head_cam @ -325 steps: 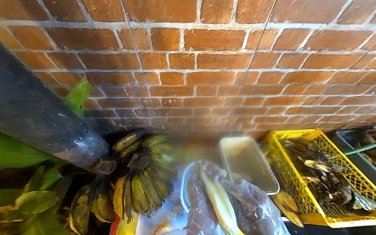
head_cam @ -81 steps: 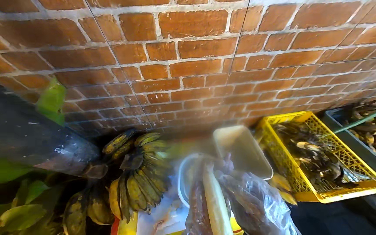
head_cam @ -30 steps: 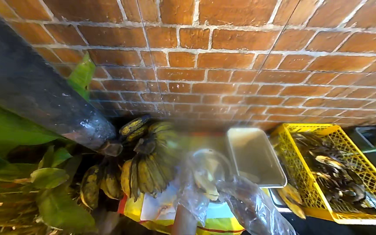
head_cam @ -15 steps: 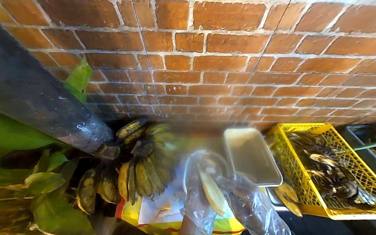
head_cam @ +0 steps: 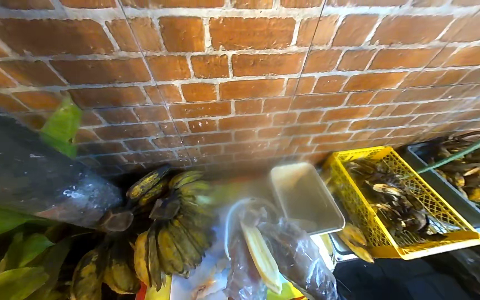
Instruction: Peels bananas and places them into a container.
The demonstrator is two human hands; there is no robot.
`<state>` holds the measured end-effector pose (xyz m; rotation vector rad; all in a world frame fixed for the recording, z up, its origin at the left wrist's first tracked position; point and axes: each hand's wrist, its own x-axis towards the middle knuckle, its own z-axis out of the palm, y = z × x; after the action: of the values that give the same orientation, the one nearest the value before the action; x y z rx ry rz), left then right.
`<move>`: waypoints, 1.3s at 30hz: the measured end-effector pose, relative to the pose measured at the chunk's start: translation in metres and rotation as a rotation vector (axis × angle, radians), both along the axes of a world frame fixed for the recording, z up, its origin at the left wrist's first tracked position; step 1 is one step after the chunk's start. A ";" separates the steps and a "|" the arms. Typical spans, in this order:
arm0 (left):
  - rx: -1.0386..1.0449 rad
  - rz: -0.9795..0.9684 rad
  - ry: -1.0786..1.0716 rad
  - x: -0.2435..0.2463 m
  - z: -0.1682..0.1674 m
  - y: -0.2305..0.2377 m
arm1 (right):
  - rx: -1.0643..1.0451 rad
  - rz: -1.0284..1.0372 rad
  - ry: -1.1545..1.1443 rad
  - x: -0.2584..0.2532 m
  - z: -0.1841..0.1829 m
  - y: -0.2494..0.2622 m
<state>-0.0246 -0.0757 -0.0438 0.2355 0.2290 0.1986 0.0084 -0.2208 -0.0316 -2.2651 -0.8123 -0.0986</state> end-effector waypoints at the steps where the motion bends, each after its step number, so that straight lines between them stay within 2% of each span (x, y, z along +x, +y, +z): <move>1: 0.064 0.003 -0.022 0.002 -0.013 0.003 | 0.008 0.001 0.006 0.001 -0.004 0.001; 2: 0.091 0.012 -0.055 0.005 -0.025 0.004 | 0.027 0.001 0.020 0.002 -0.007 0.003; 6: 0.015 0.019 0.007 0.011 -0.018 0.002 | 0.012 -0.071 0.033 0.003 -0.035 0.015; 9: 0.085 0.020 0.129 0.013 -0.053 0.006 | -0.086 -0.085 0.140 0.009 -0.048 0.023; 11: 0.135 0.019 0.119 0.015 -0.078 0.010 | -0.158 -0.067 0.196 0.016 -0.052 0.026; 13: 0.184 0.020 0.086 0.015 -0.099 0.015 | -0.211 -0.072 0.075 0.028 -0.078 0.024; 15: 0.264 0.028 0.160 0.007 -0.108 0.019 | -0.306 -0.115 0.037 0.035 -0.088 0.020; 17: 0.309 0.048 0.302 0.005 -0.109 0.020 | -0.402 -0.191 0.183 0.036 -0.084 0.023; 19: 0.350 0.052 0.374 0.008 -0.115 0.021 | -0.347 -0.182 0.425 0.033 -0.081 0.033; 21: 0.475 0.071 0.441 0.010 -0.117 0.018 | -0.196 -0.076 0.650 0.029 -0.078 0.045; 23: 0.572 0.066 0.467 0.004 -0.119 0.017 | -0.238 -0.020 0.716 0.024 -0.080 0.061; 26: 0.641 0.027 0.544 0.015 -0.132 0.022 | -0.315 -0.062 0.678 0.027 -0.087 0.068; 30: 1.070 -0.022 0.872 0.023 -0.134 0.031 | -0.383 -0.164 0.662 0.039 -0.105 0.061; 32: 1.141 0.055 0.887 0.016 -0.145 0.039 | -0.438 -0.196 0.636 0.047 -0.124 0.056; 35: 0.794 0.129 0.756 0.006 -0.104 0.040 | -0.508 -0.215 0.609 0.050 -0.140 0.044; 37: 0.805 0.071 0.751 0.004 -0.070 0.050 | -0.458 -0.221 0.590 0.047 -0.131 0.036; 39: 0.865 -0.002 0.722 -0.008 -0.037 0.058 | -0.231 -0.164 0.587 0.037 -0.110 0.028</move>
<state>-0.0326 -0.0179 -0.0812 1.1727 0.8575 0.1955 0.0458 -0.1927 -0.1415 -2.3799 -0.3368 0.5868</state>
